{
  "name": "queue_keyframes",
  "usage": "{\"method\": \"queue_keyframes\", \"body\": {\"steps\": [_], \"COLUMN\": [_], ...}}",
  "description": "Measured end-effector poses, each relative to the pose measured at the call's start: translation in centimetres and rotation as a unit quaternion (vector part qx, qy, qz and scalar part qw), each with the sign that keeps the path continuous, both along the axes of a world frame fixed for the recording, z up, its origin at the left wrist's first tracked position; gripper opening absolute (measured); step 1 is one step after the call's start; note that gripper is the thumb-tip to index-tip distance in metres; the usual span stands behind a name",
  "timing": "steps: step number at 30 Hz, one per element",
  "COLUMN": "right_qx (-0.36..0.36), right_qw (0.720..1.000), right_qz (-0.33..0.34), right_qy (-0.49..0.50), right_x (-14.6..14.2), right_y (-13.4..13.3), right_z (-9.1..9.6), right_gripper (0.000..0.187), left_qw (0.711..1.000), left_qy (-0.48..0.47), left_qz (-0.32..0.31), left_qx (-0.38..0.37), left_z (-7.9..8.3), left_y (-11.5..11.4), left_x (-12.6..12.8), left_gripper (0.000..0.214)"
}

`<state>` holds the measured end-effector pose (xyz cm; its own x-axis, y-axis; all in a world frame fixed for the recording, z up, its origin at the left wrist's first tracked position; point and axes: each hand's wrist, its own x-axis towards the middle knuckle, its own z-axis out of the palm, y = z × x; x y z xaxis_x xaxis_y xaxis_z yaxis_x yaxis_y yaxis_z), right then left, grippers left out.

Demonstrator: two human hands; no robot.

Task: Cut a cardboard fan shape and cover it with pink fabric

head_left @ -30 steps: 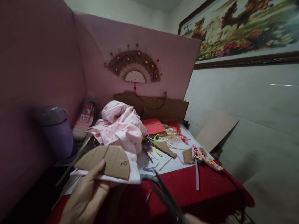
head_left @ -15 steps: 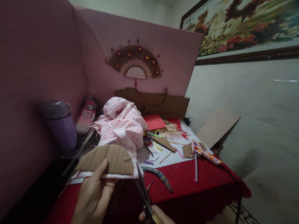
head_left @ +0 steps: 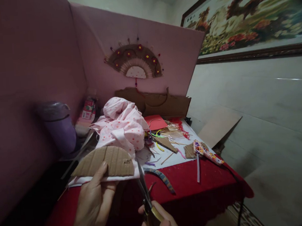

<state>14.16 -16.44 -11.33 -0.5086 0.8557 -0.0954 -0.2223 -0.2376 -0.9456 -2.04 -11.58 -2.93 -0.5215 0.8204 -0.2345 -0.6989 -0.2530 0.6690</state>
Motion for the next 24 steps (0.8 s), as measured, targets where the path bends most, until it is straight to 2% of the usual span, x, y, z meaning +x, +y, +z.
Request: {"method": "queue_keyframes", "body": {"steps": [3, 12, 19, 24], "right_qx": [0.009, 0.016, -0.009, -0.024], "right_qw": [1.000, 0.999, 0.998, 0.998], "right_qz": [0.006, -0.039, -0.059, -0.046], "right_qy": [-0.004, -0.031, 0.027, 0.037], "right_x": [0.0, -0.4, -1.0, -0.7], "right_y": [0.2, -0.3, -0.2, -0.2], "right_z": [0.0, 0.7, -0.5, -0.3], "right_gripper": [0.096, 0.090, 0.085, 0.080], "left_qw": [1.000, 1.000, 1.000, 0.999], "left_qy": [-0.001, -0.001, -0.003, 0.004], "left_qz": [0.007, 0.016, 0.022, 0.026], "left_qx": [0.001, -0.006, -0.020, -0.018], "left_z": [0.0, 0.4, 0.5, 0.6], "left_y": [0.0, -0.3, -0.5, -0.5], "left_x": [0.1, 0.5, 1.0, 1.1], "left_gripper": [0.037, 0.036, 0.035, 0.037]}}
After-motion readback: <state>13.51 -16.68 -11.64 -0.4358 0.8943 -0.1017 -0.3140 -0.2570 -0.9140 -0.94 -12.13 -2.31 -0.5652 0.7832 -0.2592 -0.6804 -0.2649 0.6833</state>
